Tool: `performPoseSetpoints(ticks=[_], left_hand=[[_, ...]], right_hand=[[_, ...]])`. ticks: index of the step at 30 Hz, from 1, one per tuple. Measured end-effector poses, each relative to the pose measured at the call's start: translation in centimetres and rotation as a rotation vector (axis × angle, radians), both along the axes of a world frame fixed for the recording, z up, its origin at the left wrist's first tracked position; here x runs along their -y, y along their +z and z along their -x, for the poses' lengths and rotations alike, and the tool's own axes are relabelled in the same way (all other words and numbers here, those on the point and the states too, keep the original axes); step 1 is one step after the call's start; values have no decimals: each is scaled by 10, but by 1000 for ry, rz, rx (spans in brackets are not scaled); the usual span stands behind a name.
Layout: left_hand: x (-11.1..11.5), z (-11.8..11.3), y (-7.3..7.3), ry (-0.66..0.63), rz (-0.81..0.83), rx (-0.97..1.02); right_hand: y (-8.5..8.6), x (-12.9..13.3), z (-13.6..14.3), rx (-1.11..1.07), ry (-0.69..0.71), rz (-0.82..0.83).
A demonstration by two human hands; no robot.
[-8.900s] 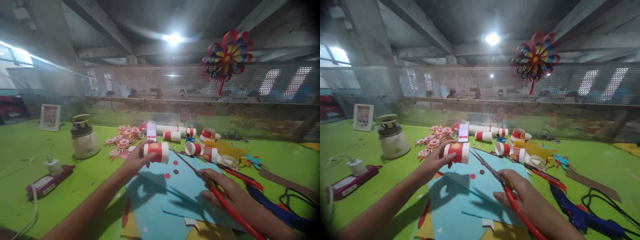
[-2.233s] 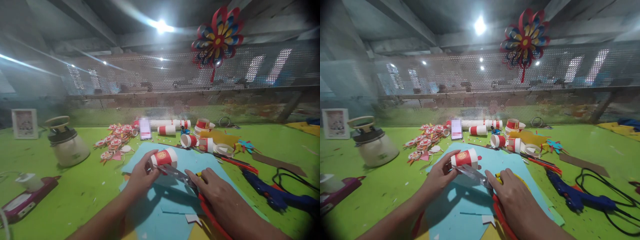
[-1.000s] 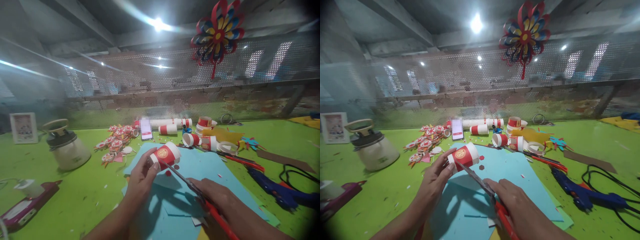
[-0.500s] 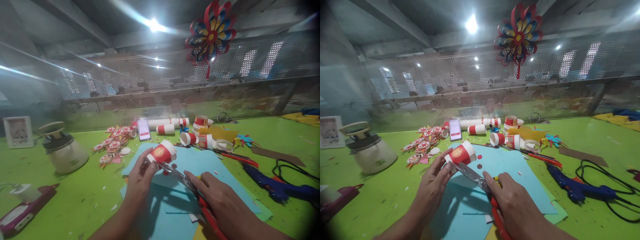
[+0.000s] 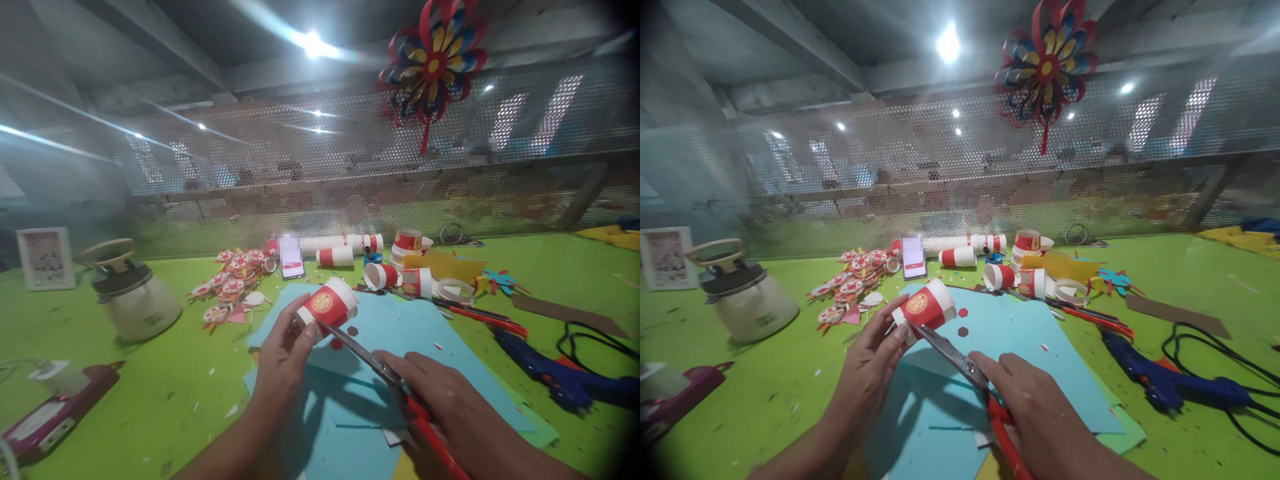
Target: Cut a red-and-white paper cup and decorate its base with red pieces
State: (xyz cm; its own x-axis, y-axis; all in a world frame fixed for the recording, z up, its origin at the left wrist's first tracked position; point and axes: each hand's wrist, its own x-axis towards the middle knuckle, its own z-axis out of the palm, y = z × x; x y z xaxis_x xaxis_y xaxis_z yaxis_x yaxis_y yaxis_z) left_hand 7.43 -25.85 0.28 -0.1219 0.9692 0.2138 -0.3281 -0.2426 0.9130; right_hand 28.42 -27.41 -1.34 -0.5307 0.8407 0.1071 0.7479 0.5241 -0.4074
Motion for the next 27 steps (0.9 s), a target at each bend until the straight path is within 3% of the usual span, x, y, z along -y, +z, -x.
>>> performPoseSetpoints(ticks=[9, 19, 23, 27], left_hand=[[5, -3, 1, 9, -54, 62], [1, -4, -8, 98, -71, 23], [3, -4, -5, 69, -82, 53], [4, -5, -2, 100, -85, 43]], right_hand=[[-8, -5, -6, -18, -1, -90], [1, 1, -4, -71, 27, 64], [2, -1, -4, -71, -2, 56], [5, -1, -1, -156, 52, 57]])
